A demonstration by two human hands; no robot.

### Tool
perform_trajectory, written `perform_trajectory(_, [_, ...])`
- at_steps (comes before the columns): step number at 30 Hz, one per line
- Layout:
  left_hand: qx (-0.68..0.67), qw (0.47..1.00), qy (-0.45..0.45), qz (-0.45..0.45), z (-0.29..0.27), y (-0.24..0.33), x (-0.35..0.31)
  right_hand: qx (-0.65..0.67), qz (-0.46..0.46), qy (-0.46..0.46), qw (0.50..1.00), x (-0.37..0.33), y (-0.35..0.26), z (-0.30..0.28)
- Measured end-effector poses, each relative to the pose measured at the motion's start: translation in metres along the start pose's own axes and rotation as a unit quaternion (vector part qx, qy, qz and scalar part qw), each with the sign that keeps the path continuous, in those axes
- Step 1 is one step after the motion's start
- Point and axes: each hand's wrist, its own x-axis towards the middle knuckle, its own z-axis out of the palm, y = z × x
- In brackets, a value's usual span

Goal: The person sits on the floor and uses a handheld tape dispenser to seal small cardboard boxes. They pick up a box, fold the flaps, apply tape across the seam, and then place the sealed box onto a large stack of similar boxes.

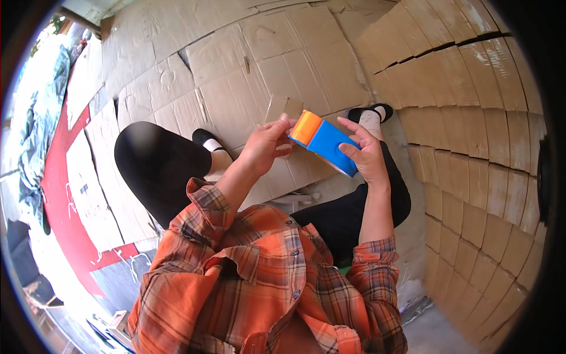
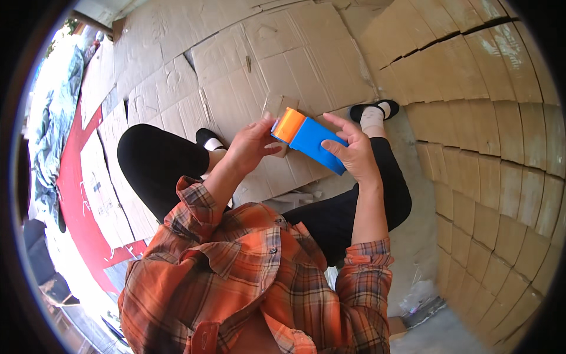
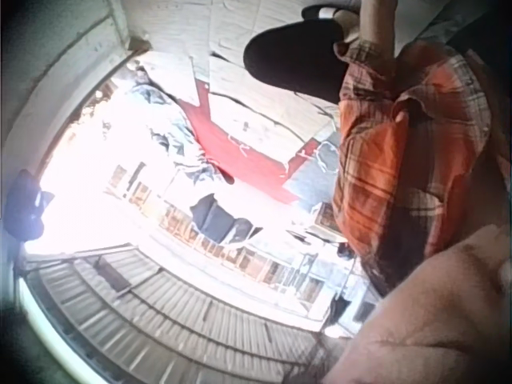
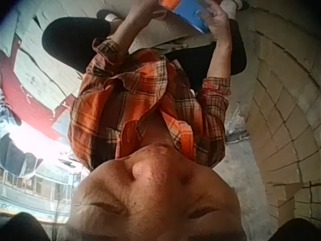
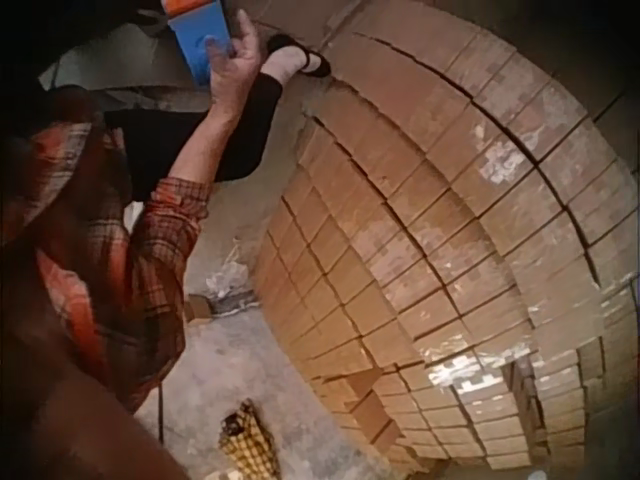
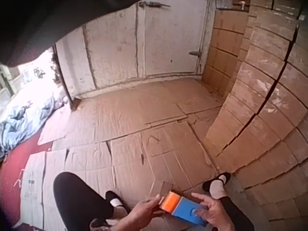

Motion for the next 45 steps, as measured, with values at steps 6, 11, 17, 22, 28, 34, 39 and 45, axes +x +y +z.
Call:
perform_trajectory(6, [0.008,0.996,0.086,0.011,-0.024,-0.032,0.022,-0.043,0.043,-0.032,0.998,0.008,0.016,0.013])
perform_trajectory(11, [0.035,0.983,0.163,0.077,-0.041,-0.056,0.038,-0.179,0.069,-0.028,0.981,0.029,0.053,0.022])
perform_trajectory(17, [0.078,0.961,0.219,0.15,-0.066,-0.072,0.055,-0.226,0.093,-0.069,0.967,0.04,0.059,0.032])
perform_trajectory(22, [0.053,0.937,0.292,0.187,-0.096,-0.072,0.059,-0.245,0.09,-0.072,0.963,0.038,0.058,0.033])
perform_trajectory(28, [0.09,0.917,0.328,0.21,-0.118,-0.092,0.073,-0.309,0.102,-0.07,0.943,0.044,0.061,0.039])
perform_trajectory(34, [0.089,0.912,0.341,0.208,-0.119,-0.089,0.078,-0.359,0.105,-0.069,0.925,0.058,0.063,0.043])
perform_trajectory(39, [0.086,0.901,0.369,0.214,-0.122,-0.093,0.085,-0.401,0.097,-0.062,0.909,0.066,0.064,0.047])
perform_trajectory(45, [0.075,0.906,0.369,0.193,-0.127,-0.107,0.097,-0.426,0.097,-0.044,0.898,0.071,0.071,0.05])
